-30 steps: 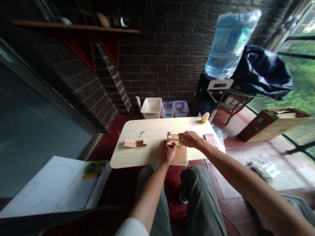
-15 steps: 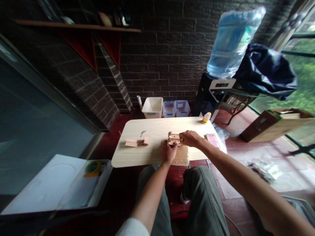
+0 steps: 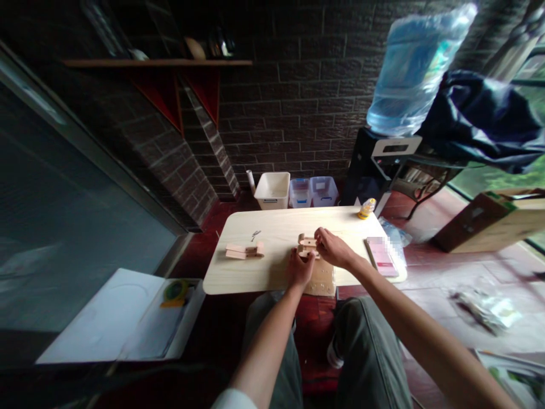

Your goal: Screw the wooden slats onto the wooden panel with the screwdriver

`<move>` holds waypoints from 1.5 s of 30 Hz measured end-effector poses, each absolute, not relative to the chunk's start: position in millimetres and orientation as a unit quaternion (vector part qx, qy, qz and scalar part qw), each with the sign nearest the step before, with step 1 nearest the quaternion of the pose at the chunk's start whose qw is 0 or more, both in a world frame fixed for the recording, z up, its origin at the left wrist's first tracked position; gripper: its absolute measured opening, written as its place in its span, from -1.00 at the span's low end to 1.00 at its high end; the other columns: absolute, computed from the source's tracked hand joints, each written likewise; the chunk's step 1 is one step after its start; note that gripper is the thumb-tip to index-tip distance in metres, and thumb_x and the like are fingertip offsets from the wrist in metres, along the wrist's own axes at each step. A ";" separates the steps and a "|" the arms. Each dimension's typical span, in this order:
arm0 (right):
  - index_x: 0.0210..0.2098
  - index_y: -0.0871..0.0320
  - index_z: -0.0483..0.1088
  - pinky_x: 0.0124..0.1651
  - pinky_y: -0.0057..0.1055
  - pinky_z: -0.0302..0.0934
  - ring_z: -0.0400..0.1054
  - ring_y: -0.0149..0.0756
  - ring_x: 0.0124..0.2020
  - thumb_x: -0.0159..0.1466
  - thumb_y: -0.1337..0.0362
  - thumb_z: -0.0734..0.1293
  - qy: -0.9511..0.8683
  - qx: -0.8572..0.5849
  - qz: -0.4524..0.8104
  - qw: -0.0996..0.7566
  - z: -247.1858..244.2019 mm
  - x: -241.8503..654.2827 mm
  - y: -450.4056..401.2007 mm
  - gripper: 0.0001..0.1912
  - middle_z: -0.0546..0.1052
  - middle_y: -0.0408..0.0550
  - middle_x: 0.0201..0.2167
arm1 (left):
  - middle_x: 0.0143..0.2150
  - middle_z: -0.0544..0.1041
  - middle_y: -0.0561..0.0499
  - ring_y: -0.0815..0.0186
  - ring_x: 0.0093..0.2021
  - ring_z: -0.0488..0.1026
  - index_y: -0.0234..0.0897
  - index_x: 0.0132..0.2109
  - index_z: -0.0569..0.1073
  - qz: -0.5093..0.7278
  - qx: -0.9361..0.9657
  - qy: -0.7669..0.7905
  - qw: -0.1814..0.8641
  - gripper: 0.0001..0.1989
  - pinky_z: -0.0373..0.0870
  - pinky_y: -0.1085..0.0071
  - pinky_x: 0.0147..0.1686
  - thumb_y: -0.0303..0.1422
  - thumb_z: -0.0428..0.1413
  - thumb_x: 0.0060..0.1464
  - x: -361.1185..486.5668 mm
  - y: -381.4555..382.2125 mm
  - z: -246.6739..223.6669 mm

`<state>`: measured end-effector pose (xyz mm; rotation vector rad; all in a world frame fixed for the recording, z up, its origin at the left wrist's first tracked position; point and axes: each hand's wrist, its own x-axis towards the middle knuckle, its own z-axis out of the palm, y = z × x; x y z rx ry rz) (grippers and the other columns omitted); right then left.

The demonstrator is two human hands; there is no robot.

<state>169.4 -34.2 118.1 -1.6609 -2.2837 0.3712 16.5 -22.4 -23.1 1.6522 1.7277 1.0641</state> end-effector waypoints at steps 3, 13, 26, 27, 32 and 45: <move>-0.01 0.11 0.33 -0.21 -0.39 0.28 0.46 -0.24 -0.30 0.50 0.14 0.17 -0.749 -0.579 0.190 0.261 102.0 173.0 -42.4 -0.78 0.60 -0.03 -0.23 | 0.00 0.63 -0.22 0.05 -0.03 0.60 -0.31 0.12 0.51 0.399 0.609 0.632 0.266 -0.50 0.52 0.21 -0.02 -0.04 0.19 0.20 17.1 -21.7 -21.5; 0.33 0.10 0.27 0.23 -0.19 0.34 0.48 -0.13 0.13 0.54 0.11 -0.04 -0.682 -0.554 0.223 0.423 67.3 161.4 -58.6 -0.48 0.58 0.10 0.10 | -0.03 0.65 -0.19 0.07 -0.09 0.62 -0.26 0.13 0.53 0.408 0.630 0.618 0.235 -0.44 0.55 0.17 -0.01 0.06 0.18 0.20 12.3 -23.5 -19.8; 0.23 0.08 0.41 0.19 -0.18 0.41 0.49 -0.14 0.12 0.51 0.11 0.08 -0.641 -0.539 0.252 0.485 64.3 164.3 -65.6 -0.55 0.56 0.11 0.17 | 0.01 0.65 -0.22 0.06 -0.05 0.64 -0.26 0.13 0.54 0.406 0.636 0.606 0.254 -0.49 0.56 0.19 0.00 0.02 0.17 0.24 12.6 -22.1 -22.5; 0.24 0.08 0.40 0.21 -0.17 0.40 0.48 -0.15 0.13 0.51 0.13 0.08 -0.645 -0.535 0.249 0.485 63.9 163.5 -66.0 -0.55 0.55 0.12 0.19 | 0.01 0.65 -0.22 0.06 -0.05 0.64 -0.26 0.14 0.54 0.407 0.635 0.605 0.257 -0.49 0.57 0.19 0.00 0.01 0.17 0.24 12.8 -21.9 -23.5; 0.25 0.09 0.40 0.16 -0.15 0.44 0.52 -0.14 0.09 0.50 0.14 0.09 -0.641 -0.544 0.247 0.481 60.6 164.4 -64.9 -0.54 0.55 0.14 0.17 | 0.03 0.65 -0.23 0.02 -0.02 0.64 -0.27 0.15 0.52 0.421 0.625 0.607 0.253 -0.48 0.56 0.14 0.02 0.01 0.18 0.23 14.5 -21.6 -27.1; 0.25 0.13 0.37 -0.40 -0.38 0.44 0.56 -0.19 -0.28 0.46 -0.11 0.18 -0.605 -0.558 0.280 0.494 67.9 160.4 -73.2 -0.44 0.62 0.13 -0.12 | -0.03 0.68 -0.18 0.05 0.00 0.64 -0.21 0.16 0.52 0.426 0.630 0.592 0.268 -0.50 0.57 0.19 0.01 -0.01 0.19 0.21 12.4 -22.3 -21.8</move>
